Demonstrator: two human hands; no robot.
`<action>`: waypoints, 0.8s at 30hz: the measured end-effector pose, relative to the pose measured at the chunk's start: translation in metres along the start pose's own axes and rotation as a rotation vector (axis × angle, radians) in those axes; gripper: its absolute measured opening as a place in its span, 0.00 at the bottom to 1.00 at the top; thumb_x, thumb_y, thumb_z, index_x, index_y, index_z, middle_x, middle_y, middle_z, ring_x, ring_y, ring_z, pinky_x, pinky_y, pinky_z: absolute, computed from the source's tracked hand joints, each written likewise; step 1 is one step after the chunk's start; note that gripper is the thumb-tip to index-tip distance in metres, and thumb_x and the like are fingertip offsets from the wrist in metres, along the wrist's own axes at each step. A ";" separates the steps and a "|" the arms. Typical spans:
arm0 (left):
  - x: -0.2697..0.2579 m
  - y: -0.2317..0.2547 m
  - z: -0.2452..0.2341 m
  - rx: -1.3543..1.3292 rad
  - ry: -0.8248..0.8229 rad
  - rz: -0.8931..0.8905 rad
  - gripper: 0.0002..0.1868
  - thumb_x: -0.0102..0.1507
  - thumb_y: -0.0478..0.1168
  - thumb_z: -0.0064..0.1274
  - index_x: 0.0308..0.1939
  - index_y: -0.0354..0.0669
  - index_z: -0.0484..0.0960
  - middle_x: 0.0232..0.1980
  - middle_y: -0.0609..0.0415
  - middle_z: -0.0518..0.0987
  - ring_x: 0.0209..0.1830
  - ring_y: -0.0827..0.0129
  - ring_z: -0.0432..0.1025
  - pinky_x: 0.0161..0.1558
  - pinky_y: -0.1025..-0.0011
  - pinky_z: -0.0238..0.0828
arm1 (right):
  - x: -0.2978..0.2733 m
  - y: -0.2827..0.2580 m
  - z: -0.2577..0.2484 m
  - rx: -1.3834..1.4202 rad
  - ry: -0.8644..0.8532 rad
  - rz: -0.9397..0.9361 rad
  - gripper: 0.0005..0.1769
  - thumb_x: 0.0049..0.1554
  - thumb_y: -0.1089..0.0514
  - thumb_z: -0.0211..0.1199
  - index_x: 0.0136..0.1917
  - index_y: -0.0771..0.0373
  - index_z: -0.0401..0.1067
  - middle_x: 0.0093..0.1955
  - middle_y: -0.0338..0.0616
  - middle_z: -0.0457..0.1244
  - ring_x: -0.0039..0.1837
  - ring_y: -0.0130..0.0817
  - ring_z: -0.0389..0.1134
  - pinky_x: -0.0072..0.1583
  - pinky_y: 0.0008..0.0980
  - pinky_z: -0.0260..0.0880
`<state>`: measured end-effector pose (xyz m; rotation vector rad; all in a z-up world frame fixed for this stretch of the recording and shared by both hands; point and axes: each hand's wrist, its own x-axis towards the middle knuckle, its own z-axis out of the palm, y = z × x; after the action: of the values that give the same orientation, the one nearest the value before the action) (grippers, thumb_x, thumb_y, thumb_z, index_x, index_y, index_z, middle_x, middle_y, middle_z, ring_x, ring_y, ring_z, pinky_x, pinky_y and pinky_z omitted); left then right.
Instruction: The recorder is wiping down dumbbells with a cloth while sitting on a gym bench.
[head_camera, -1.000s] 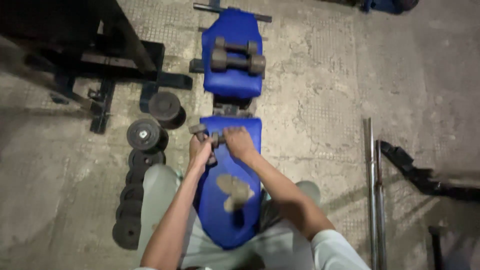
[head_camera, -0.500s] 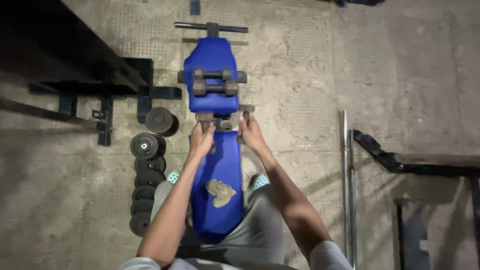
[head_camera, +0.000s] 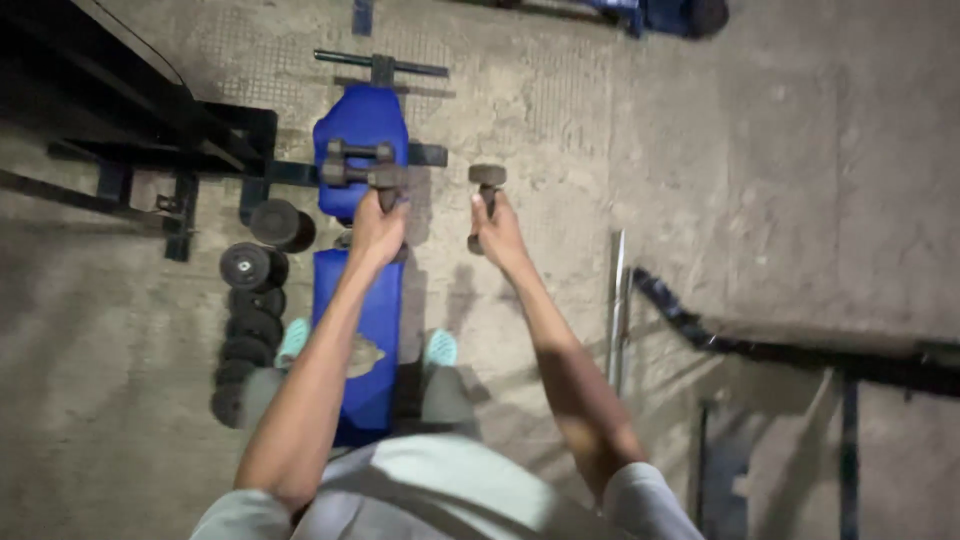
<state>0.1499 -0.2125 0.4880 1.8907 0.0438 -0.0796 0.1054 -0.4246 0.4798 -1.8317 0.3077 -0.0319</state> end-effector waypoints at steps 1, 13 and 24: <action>-0.003 0.005 0.006 -0.009 0.021 0.001 0.10 0.63 0.41 0.56 0.45 0.40 0.79 0.35 0.51 0.80 0.34 0.64 0.73 0.38 0.63 0.70 | 0.007 0.002 -0.009 -0.008 -0.016 -0.014 0.17 0.67 0.47 0.55 0.52 0.64 0.64 0.33 0.39 0.62 0.35 0.27 0.65 0.39 0.32 0.67; -0.051 0.024 0.005 -0.186 0.069 -0.349 0.13 0.67 0.39 0.46 0.54 0.39 0.70 0.35 0.50 0.76 0.32 0.64 0.73 0.34 0.62 0.72 | -0.007 -0.003 -0.011 -0.080 -0.215 -0.031 0.19 0.66 0.46 0.57 0.49 0.65 0.65 0.32 0.41 0.64 0.33 0.30 0.68 0.39 0.34 0.69; -0.078 0.010 -0.013 -0.133 0.256 -0.259 0.19 0.63 0.36 0.55 0.58 0.40 0.71 0.36 0.54 0.79 0.32 0.71 0.77 0.35 0.68 0.74 | 0.048 0.015 0.064 -0.089 -0.316 -0.124 0.18 0.65 0.46 0.58 0.51 0.64 0.65 0.33 0.40 0.63 0.33 0.29 0.66 0.38 0.34 0.69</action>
<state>0.0737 -0.2024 0.5073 1.7441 0.4581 -0.0098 0.1602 -0.3792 0.4411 -1.9077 -0.0277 0.1864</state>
